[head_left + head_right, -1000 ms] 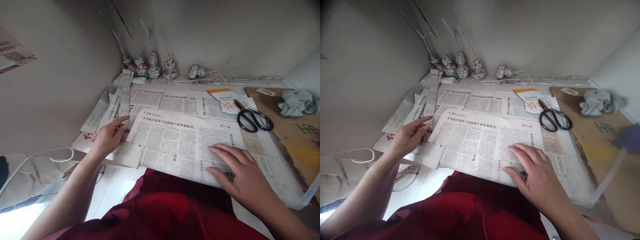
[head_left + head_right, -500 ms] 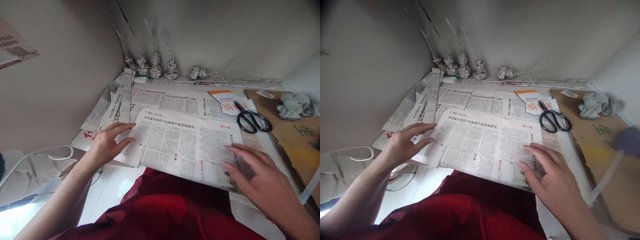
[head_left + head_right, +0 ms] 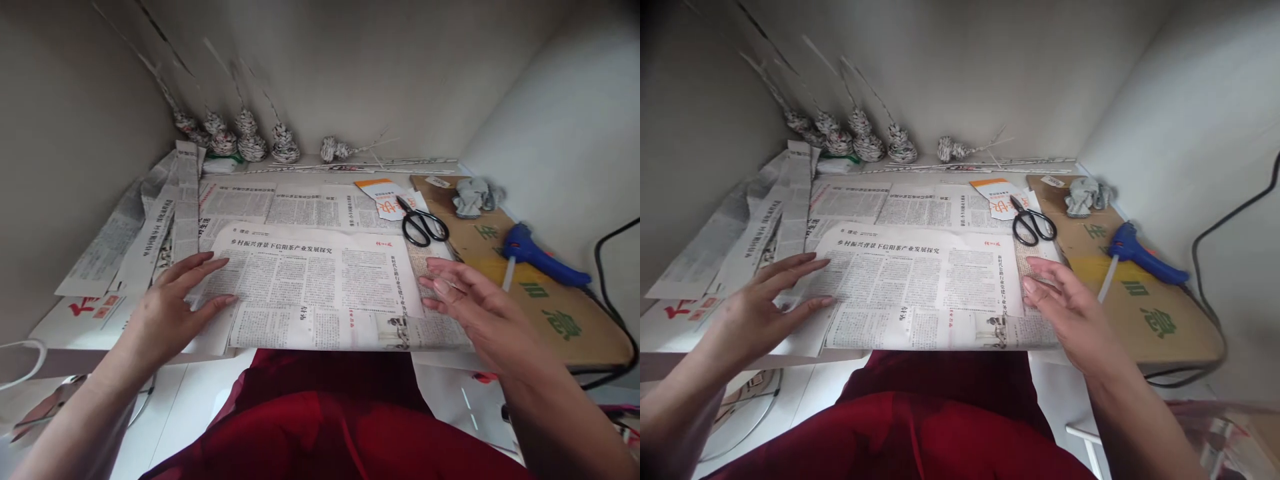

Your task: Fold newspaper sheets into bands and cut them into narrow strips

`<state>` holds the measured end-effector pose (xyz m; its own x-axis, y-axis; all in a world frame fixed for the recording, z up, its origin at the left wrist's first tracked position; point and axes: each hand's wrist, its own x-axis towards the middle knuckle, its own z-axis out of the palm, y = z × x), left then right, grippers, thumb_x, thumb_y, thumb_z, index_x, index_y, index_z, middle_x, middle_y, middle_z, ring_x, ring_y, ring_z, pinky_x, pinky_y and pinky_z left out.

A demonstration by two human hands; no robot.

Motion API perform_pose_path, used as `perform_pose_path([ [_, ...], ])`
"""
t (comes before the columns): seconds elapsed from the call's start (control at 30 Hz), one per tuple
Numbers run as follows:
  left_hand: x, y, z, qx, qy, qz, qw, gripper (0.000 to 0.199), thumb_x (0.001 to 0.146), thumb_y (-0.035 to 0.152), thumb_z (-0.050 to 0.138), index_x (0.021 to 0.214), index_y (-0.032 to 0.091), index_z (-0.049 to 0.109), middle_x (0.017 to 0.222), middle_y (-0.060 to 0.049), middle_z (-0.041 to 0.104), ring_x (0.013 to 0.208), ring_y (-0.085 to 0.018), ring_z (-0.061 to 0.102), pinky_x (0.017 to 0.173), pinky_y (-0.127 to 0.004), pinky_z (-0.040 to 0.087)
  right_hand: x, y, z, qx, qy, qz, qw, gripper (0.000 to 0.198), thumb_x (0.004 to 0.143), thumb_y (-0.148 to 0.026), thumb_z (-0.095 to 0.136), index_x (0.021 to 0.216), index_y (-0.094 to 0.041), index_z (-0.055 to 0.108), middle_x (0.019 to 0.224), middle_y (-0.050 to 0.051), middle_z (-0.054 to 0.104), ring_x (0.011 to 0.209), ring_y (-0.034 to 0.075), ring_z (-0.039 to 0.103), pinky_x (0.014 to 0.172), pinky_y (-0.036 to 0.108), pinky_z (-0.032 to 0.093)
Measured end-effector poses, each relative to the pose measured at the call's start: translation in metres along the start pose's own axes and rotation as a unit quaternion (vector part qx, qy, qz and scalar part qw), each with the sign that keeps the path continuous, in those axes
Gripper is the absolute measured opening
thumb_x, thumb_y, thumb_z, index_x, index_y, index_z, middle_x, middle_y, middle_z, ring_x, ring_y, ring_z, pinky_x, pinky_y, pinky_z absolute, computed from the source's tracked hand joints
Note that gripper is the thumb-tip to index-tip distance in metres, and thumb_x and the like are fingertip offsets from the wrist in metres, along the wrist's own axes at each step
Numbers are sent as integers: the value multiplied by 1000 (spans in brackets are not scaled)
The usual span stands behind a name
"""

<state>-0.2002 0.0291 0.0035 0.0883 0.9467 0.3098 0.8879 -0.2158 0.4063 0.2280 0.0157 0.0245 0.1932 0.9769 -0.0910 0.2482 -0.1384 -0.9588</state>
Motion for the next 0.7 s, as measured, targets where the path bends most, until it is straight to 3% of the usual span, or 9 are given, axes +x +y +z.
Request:
perform_pose_path([
  [0.1, -1, 5, 12, 68, 24, 79, 994, 40, 90, 48, 67, 125, 30, 66, 143, -11, 59, 135, -40, 51, 108, -67, 40, 1, -3, 1, 25, -11, 8, 1000, 45, 79, -58, 76, 113, -29, 69, 138, 9, 61, 111, 29, 66, 80, 40, 61],
  [0.17, 0, 11, 18, 74, 23, 127, 989, 39, 91, 45, 66, 127, 31, 64, 141, -11, 61, 138, -40, 47, 110, -69, 35, 2, -4, 2, 45, -30, 13, 998, 42, 81, -57, 75, 112, -29, 69, 138, 9, 62, 110, 28, 66, 78, 39, 61],
  [0.27, 4, 26, 28, 9, -16, 200, 980, 47, 91, 44, 67, 136, 32, 57, 144, -9, 59, 140, -36, 47, 111, -62, 41, 0, -5, 2, 49, -40, 8, 998, 41, 85, -54, 72, 119, -31, 67, 136, 8, 64, 109, 27, 66, 76, 38, 60],
  [0.37, 6, 45, 39, -48, -54, 242, 967, 50, 93, 40, 66, 139, 27, 54, 146, -10, 56, 140, -32, 46, 111, -56, 45, -5, -5, 1, -22, -32, -30, 999, 38, 89, -51, 68, 123, -34, 67, 139, 5, 63, 103, 24, 68, 74, 36, 60],
  [0.5, 7, 74, 56, -80, -66, 272, 957, 48, 94, 34, 66, 139, 21, 54, 142, -13, 59, 136, -30, 50, 110, -55, 47, -13, -2, 4, -110, -62, -70, 989, 35, 91, -47, 66, 123, -33, 69, 116, 5, 74, 85, 23, 70, 70, 39, 62],
  [0.6, 8, 95, 67, -74, -68, 292, 951, 47, 96, 30, 63, 140, 18, 53, 141, -14, 59, 134, -30, 51, 109, -54, 48, -15, 1, 9, -104, -97, -63, 988, 31, 90, -48, 67, 113, -29, 74, 110, 5, 77, 85, 24, 72, 73, 41, 63],
  [0.7, 10, 115, 73, -50, -55, 317, 946, 46, 97, 29, 60, 140, 14, 52, 137, -15, 62, 129, -30, 55, 105, -52, 51, -15, 3, 13, -59, -85, -25, 994, 29, 88, -51, 69, 104, -28, 77, 108, 4, 77, 80, 21, 74, 79, 39, 63],
])
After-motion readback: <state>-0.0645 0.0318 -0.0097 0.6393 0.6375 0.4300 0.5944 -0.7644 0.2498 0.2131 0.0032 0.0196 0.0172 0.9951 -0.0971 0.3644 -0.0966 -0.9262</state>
